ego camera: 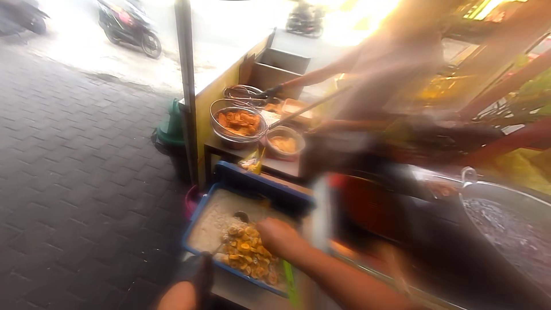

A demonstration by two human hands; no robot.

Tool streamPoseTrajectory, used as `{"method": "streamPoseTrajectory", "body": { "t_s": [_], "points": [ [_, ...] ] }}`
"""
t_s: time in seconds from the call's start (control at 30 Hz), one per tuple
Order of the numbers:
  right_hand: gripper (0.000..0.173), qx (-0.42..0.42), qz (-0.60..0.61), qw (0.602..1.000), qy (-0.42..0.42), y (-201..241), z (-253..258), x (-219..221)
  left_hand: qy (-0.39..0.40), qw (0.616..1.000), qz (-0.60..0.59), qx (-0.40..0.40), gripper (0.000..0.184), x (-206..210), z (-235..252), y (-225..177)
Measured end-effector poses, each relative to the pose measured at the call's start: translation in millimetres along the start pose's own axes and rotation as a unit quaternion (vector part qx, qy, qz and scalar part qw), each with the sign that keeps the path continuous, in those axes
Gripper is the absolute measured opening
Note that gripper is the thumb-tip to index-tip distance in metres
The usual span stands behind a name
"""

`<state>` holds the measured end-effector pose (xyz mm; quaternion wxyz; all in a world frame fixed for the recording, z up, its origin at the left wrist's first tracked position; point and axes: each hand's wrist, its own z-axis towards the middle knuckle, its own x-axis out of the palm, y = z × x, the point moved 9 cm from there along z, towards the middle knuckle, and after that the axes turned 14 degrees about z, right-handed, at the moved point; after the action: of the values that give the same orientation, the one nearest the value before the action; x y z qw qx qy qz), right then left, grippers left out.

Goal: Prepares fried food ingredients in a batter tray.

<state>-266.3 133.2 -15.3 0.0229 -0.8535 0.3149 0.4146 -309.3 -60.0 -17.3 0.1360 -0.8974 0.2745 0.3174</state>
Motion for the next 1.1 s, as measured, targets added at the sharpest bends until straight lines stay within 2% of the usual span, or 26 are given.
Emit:
{"method": "streamPoseTrajectory", "body": {
  "t_s": [0.17, 0.37, 0.5, 0.57, 0.7, 0.77, 0.8, 0.87, 0.9, 1.1],
  "points": [
    [0.029, -0.053, 0.031, 0.998, -0.014, -24, -9, -7, -0.008, 1.0, -0.024, 0.017, 0.045, -3, -1, 5],
    [0.036, -0.087, 0.028, 0.994, -0.059, -33, -43, -10, -0.022, 1.0, -0.02, 0.009, 0.049, -12, -13, 34],
    [0.033, -0.154, -0.017, 0.973, -0.172, -22, -65, -1, -0.091, 0.992, -0.083, 0.014, 0.05, -31, -14, 40],
    [0.031, -0.214, -0.047, 0.943, -0.25, -13, -76, 11, -0.094, 0.991, -0.092, 0.033, 0.049, -33, -1, 35],
    [0.025, -0.252, -0.047, 0.918, -0.302, -12, -85, 15, -0.071, 0.994, -0.052, 0.071, 0.045, -31, 18, 10],
    [0.028, -0.207, -0.004, 0.937, -0.28, -24, -80, -1, -0.05, 0.997, -0.014, 0.064, 0.043, -34, 15, 5],
    [0.031, -0.157, 0.012, 0.956, -0.247, -31, -73, -9, -0.041, 0.997, 0.007, 0.066, 0.043, -35, 13, 6],
    [0.036, -0.026, 0.021, 0.991, -0.131, -42, -54, -19, -0.025, 0.997, 0.029, 0.074, 0.043, -36, 9, 10],
    [0.035, 0.015, 0.013, 0.995, -0.095, -43, -45, -21, -0.018, 0.997, 0.036, 0.072, 0.044, -36, 6, 13],
    [0.039, 0.029, -0.042, 0.998, -0.042, -1, -16, -19, -0.012, 0.998, 0.003, 0.06, 0.044, -22, -11, 36]
  ]
}}
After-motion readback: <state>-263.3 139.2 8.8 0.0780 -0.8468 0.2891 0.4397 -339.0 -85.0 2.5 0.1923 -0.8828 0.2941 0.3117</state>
